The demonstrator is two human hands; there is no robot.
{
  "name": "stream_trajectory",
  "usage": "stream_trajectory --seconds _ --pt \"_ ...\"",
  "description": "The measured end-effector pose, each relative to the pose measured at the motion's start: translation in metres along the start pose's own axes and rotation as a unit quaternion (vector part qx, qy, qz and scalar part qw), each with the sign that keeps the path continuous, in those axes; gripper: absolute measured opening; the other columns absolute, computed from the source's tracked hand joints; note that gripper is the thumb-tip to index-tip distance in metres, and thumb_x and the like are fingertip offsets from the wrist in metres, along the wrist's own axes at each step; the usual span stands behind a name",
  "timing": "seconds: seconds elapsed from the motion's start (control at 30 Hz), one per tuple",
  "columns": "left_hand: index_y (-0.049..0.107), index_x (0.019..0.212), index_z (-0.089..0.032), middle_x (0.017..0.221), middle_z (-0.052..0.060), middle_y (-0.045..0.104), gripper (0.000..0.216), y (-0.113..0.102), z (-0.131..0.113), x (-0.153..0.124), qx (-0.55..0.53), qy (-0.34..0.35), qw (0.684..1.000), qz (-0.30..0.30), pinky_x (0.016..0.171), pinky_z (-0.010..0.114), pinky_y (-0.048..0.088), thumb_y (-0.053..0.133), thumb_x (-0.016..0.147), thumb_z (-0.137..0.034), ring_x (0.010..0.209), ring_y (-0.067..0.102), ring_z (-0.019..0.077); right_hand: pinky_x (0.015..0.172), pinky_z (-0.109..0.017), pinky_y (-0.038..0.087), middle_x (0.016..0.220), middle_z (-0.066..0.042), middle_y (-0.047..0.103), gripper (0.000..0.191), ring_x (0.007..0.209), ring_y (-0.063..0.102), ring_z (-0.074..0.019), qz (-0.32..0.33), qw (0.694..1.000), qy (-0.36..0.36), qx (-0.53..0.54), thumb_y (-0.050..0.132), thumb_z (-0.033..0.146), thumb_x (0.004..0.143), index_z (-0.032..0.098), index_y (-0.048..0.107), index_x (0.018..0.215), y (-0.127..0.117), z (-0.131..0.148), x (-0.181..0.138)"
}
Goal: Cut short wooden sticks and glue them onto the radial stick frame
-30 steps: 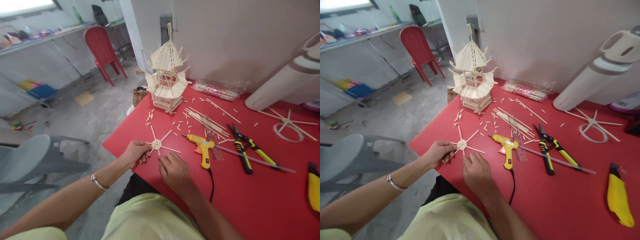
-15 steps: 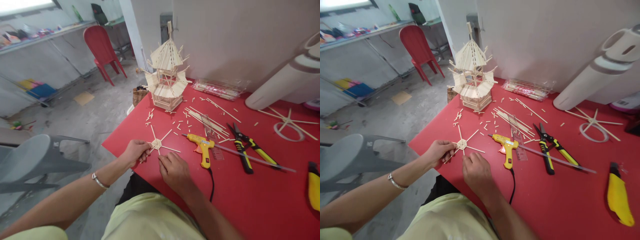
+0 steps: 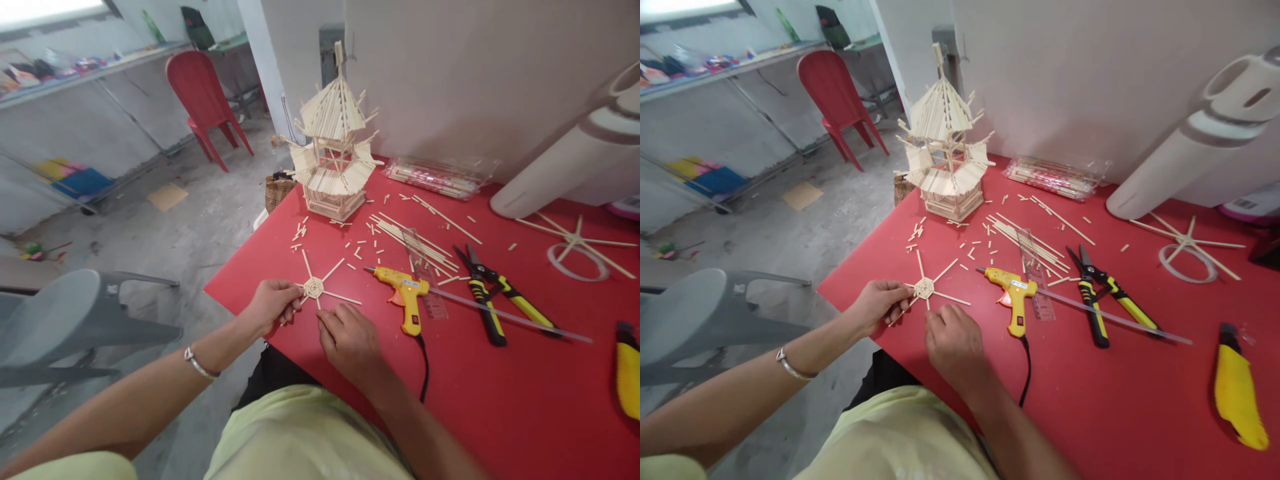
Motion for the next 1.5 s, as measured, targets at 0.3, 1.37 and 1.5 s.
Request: stream_trajectory --seconds 0.3,1.37,1.5 --pt "0.056 0.050 -0.016 0.037 -0.001 0.052 0.029 -0.0002 -0.0013 -0.0015 -0.008 -0.011 1.000 -0.017 0.029 0.020 0.029 0.071 0.068 -0.034 0.026 0.042 0.0082 0.070 -0.030 0.036 0.075 -0.003 0.059 0.017 0.075 0.053 -0.0161 0.004 1.000 0.004 0.002 0.053 0.018 0.093 0.019 0.070 0.097 0.0022 -0.0015 -0.0012" --pt "0.056 0.049 -0.015 0.041 0.001 0.055 0.030 0.0013 -0.0019 0.0051 0.009 -0.035 0.999 0.018 0.029 0.021 0.029 0.073 0.066 -0.034 0.027 0.042 0.0078 0.070 -0.028 0.036 0.073 -0.003 0.057 0.019 0.075 0.053 -0.0163 0.015 1.000 0.003 -0.005 0.053 0.015 0.091 0.020 0.069 0.101 0.0019 -0.0015 -0.0008" --pt "0.055 0.047 -0.016 0.035 0.000 0.051 0.031 -0.0003 0.0002 0.0054 0.001 -0.023 1.000 0.007 0.029 0.021 0.028 0.072 0.067 -0.033 0.025 0.039 0.0084 0.070 -0.029 0.036 0.074 -0.003 0.058 0.019 0.075 0.053 -0.0166 0.012 1.000 0.002 0.000 0.053 0.016 0.092 0.020 0.069 0.100 0.0008 -0.0011 0.0005"
Point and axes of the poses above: each hand's wrist, its own x-axis towards the middle knuckle, its own y-axis out of the palm, z = x × y, the point moved 5 cm from there along x, towards the middle knuckle
